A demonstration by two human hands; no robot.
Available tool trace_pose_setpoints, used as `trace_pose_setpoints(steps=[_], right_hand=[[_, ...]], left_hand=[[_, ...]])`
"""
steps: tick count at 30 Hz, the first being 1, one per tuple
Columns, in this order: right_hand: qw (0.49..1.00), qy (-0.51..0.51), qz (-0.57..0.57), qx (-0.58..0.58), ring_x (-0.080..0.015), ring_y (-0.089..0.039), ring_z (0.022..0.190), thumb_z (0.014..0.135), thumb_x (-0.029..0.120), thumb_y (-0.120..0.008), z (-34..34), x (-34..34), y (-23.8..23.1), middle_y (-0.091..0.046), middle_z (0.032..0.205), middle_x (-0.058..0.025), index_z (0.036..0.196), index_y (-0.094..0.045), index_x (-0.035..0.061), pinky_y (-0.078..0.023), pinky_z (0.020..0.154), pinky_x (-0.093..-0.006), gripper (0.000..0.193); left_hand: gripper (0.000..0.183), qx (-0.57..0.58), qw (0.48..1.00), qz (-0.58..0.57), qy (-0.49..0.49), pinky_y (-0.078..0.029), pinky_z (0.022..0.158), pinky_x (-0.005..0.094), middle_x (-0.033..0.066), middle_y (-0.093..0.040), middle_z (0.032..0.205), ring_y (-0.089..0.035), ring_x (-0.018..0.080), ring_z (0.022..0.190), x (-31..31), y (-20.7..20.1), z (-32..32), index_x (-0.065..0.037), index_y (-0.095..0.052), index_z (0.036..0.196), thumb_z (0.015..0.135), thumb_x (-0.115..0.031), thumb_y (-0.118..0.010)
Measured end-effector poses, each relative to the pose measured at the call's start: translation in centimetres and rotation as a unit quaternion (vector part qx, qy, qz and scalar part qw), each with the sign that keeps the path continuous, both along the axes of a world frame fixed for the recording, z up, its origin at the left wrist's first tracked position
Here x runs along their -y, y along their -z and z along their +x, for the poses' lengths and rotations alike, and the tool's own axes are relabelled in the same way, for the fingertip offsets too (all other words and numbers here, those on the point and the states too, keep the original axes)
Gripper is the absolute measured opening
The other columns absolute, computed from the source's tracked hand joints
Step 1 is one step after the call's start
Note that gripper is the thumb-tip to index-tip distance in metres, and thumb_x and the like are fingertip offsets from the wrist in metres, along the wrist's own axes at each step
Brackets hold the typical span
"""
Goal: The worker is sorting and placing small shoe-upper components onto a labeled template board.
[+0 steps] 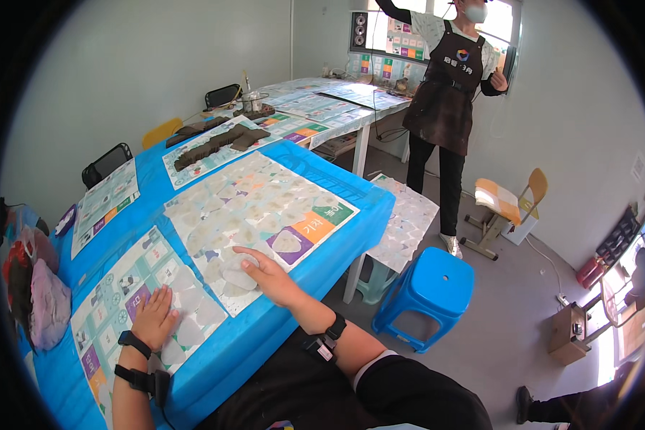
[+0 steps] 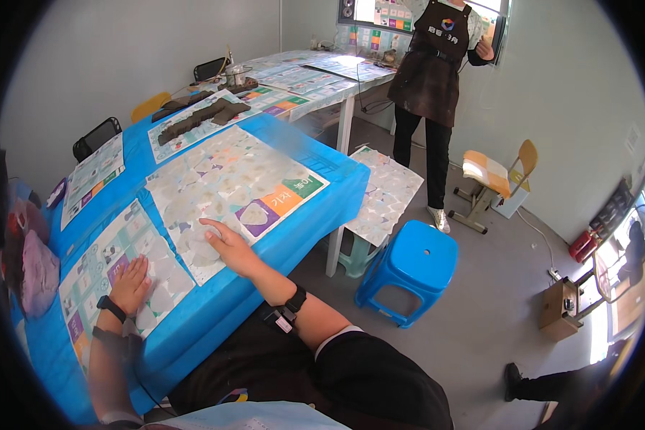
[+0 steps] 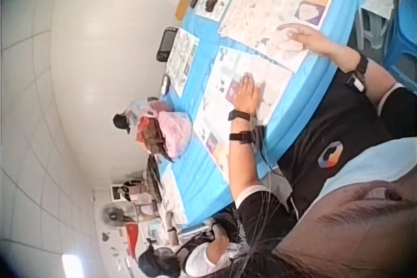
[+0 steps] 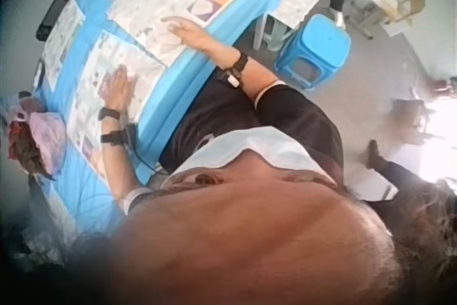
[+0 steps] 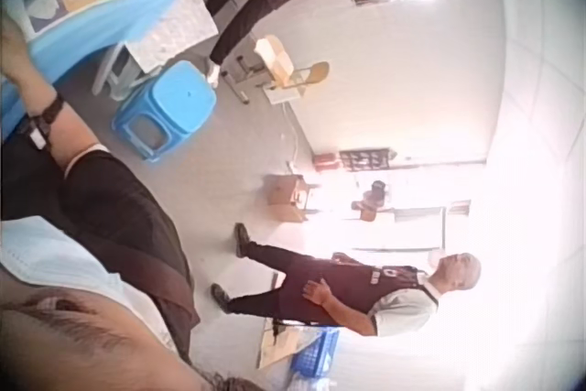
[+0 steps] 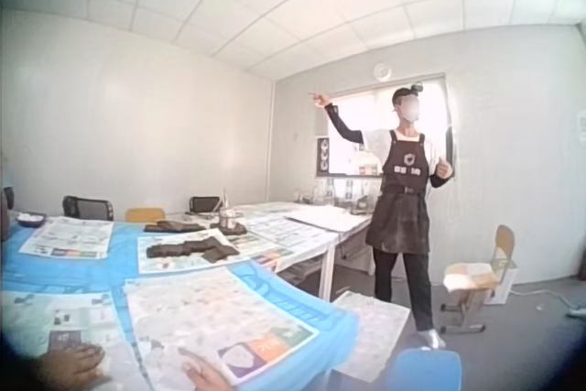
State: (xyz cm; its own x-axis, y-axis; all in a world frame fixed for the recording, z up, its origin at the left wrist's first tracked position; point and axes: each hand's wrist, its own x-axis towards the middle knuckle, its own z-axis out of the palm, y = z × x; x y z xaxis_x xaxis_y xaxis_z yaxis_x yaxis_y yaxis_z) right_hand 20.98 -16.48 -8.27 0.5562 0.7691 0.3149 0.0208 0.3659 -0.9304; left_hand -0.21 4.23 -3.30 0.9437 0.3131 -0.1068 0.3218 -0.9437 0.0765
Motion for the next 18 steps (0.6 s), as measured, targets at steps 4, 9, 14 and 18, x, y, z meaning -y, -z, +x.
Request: trace_pose_setpoints(steps=[4, 9, 14, 18], right_hand=[[1.000, -0.010, 0.003, -0.009, -0.0137, -0.047, 0.104, 0.094, 0.023, -0.044, -0.2, 0.1, -0.3, -0.050, 0.117, -0.0089, 0.128, -0.044, 0.0111, -0.038, 0.089, -0.0255, 0.036], [1.000, 0.014, -0.002, 0.026, -0.0138, -0.046, 0.104, 0.094, 0.023, -0.044, -0.3, 0.2, -0.4, -0.049, 0.118, -0.0086, 0.128, -0.044, 0.0109, -0.038, 0.089, -0.0259, 0.035], [1.000, -0.010, -0.024, 0.003, -0.0179, -0.037, 0.120, 0.095, 0.026, -0.042, -0.3, 0.4, -0.8, -0.043, 0.130, -0.0093, 0.129, -0.043, 0.0099, -0.029, 0.100, -0.0298, 0.038], [0.999, -0.020, -0.028, -0.010, -0.0164, -0.041, 0.115, 0.095, 0.026, -0.042, 0.0, 0.6, -0.5, -0.044, 0.127, -0.0091, 0.129, -0.043, 0.0101, -0.033, 0.096, -0.0296, 0.038]], left_hand=[[0.058, 0.006, 0.999, -0.025, -0.019, -0.013, 0.108, 0.0442, 0.0169, -0.025, 0.142, -0.023, 0.0290, 0.133, -0.3, 0.2, 0.7, 0.000, -0.028, 0.136, 0.091, -0.037, -0.030], [0.059, 0.023, 1.000, -0.020, 0.004, -0.018, 0.107, 0.0449, 0.0225, -0.029, 0.139, -0.027, 0.0333, 0.130, 0.2, -0.3, 0.3, 0.004, -0.029, 0.133, 0.089, -0.034, -0.037], [0.062, 0.013, 0.999, -0.032, 0.012, -0.018, 0.107, 0.0444, 0.0241, -0.029, 0.139, -0.027, 0.0341, 0.130, 0.2, -0.8, 0.0, 0.005, -0.030, 0.133, 0.088, -0.036, -0.039], [0.063, 0.010, 1.000, -0.011, 0.020, -0.017, 0.108, 0.0443, 0.0244, -0.027, 0.139, -0.027, 0.0339, 0.130, 0.3, -0.2, 0.2, 0.006, -0.029, 0.132, 0.088, -0.038, -0.038]])
